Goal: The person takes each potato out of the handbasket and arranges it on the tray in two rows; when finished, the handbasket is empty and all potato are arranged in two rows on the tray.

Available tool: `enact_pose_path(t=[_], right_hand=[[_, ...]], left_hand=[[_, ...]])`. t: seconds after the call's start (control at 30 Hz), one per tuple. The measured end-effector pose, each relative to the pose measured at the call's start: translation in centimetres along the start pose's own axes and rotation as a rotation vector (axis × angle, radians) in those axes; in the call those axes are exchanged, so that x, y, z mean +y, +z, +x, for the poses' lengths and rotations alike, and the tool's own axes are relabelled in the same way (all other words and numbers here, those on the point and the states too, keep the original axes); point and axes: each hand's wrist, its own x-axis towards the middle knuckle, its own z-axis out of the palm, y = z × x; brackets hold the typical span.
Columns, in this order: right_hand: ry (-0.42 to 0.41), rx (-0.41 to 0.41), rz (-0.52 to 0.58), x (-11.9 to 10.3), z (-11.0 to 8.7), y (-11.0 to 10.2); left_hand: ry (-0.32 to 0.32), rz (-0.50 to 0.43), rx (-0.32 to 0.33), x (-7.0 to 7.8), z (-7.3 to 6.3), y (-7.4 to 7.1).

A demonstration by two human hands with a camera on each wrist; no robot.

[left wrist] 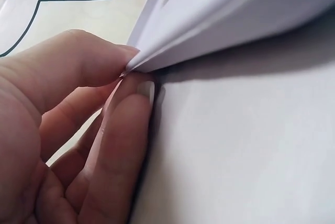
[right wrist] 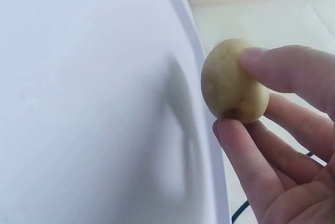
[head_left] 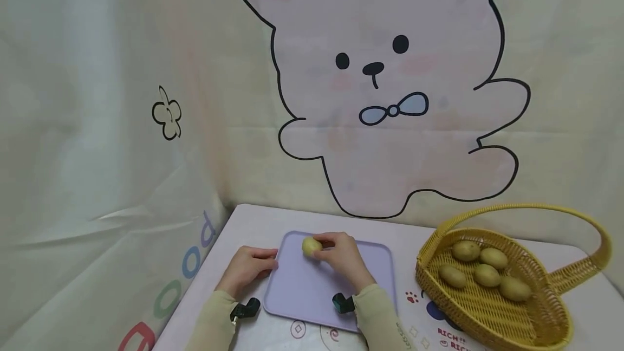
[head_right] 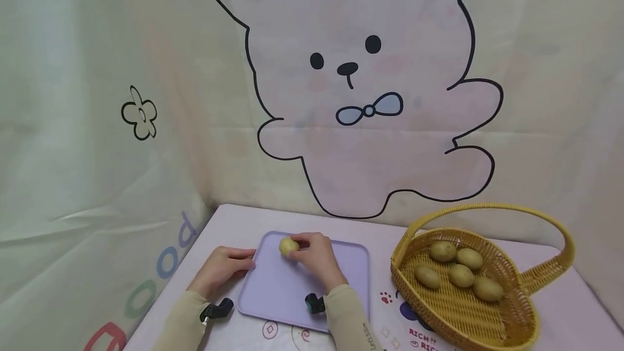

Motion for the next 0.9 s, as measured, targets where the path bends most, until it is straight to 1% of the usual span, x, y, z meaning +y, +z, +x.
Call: enact_pose_path(t=[0.1, 0.33, 0.47, 0.57, 0.73, 0.9], right_hand=[[0.011, -0.008, 0.005, 0.1, 0.1, 0.7], [-0.019, -0.028, 0.019, 0.0, 0.2, 1.6], [-0.011, -0.024, 0.015, -0.2, 0.1, 1.8], [-0.007, -0.018, 0.021, -0.3, 0.0, 1.8], [-0.017, -0.026, 0.021, -0.2, 0.2, 2.1], [-0.030, -0.032, 0.039, -0.2, 0.4, 2.6]], left_hand=[[-0.026, -0.009, 0.005, 0.0, -0.1, -0.1], [-0.027, -0.021, 0.004, 0.3, -0.2, -0.2], [-0.046, -0.025, -0.026, 0.6, -0.3, -0.3], [-0.046, -0.019, -0.046, 0.8, -0.3, -0.3], [-0.056, -0.013, -0.043, 0.7, -0.3, -0.4], [-0.053, -0.015, -0.048, 0.6, -0.3, -0.5]])
